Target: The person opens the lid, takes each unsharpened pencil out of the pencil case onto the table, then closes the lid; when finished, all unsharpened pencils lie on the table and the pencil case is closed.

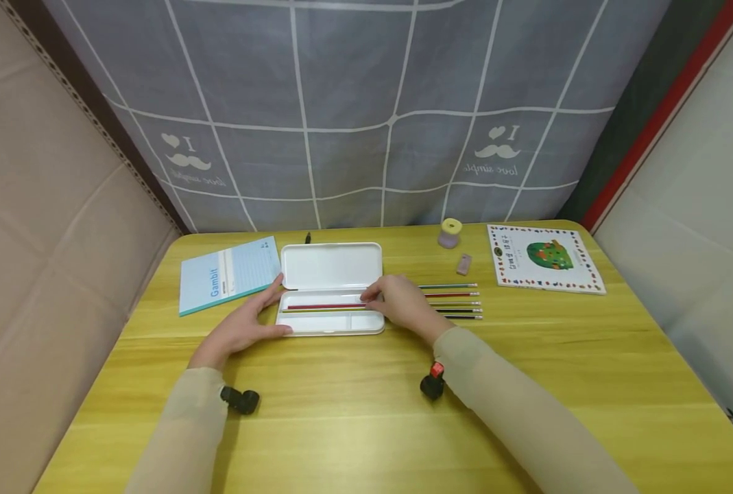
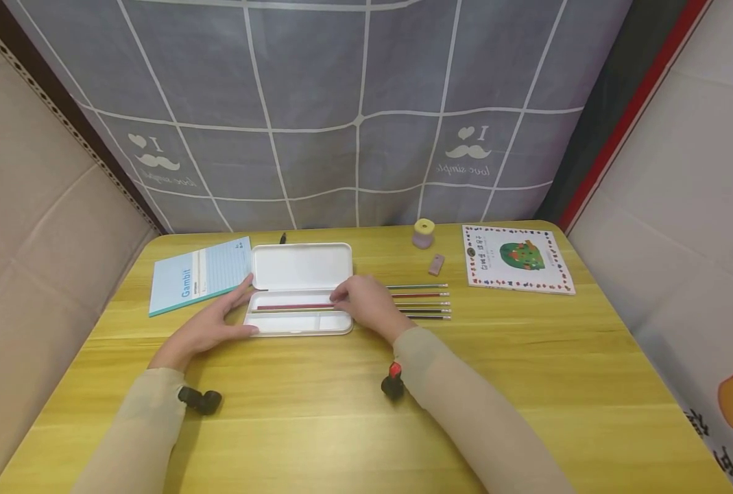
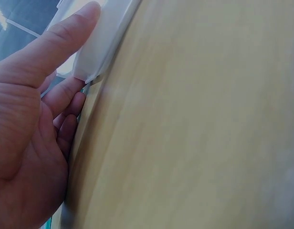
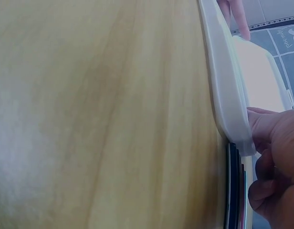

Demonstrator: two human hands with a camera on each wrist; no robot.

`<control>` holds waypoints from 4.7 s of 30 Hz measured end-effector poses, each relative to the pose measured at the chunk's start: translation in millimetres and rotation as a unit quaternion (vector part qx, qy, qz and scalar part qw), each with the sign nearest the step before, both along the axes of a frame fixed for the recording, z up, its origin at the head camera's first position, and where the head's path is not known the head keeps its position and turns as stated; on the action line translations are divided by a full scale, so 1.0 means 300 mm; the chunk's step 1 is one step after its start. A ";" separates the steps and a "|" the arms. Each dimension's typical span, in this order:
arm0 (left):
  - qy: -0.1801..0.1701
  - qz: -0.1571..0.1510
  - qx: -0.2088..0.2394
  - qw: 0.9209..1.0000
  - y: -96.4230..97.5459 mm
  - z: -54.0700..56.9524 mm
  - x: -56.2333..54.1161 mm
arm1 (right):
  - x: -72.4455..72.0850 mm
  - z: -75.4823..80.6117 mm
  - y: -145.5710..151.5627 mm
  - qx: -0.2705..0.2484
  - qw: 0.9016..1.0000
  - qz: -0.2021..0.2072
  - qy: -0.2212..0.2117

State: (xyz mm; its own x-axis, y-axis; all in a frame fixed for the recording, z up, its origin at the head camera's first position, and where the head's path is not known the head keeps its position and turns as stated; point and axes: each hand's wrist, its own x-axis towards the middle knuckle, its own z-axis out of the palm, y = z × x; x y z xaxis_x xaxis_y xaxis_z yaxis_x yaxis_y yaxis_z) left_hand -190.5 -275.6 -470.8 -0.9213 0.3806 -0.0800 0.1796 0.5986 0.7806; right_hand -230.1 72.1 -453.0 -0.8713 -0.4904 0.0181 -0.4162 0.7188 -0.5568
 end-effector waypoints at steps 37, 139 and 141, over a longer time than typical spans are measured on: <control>0.003 -0.010 0.002 1.000 -0.004 -0.007 -0.004 | 0.043 0.003 0.087 -0.182 0.983 0.007 0.022; 0.005 -0.013 -0.001 1.000 0.000 -0.001 0.002 | 0.165 -0.056 0.628 -0.142 0.986 -0.085 0.014; 0.004 -0.011 -0.003 1.000 0.000 0.000 0.003 | 0.159 -0.040 0.619 -0.143 0.986 -0.087 0.020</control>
State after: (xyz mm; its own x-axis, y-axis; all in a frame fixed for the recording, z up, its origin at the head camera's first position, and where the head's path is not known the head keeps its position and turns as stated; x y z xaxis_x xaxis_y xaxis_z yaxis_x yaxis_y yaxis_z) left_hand -189.7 -275.5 -470.8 -0.9130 0.4011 -0.0741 0.2002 0.5989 0.7754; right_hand -182.5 257.8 -464.9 -0.9372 -0.3041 0.1710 -0.3274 0.5972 -0.7322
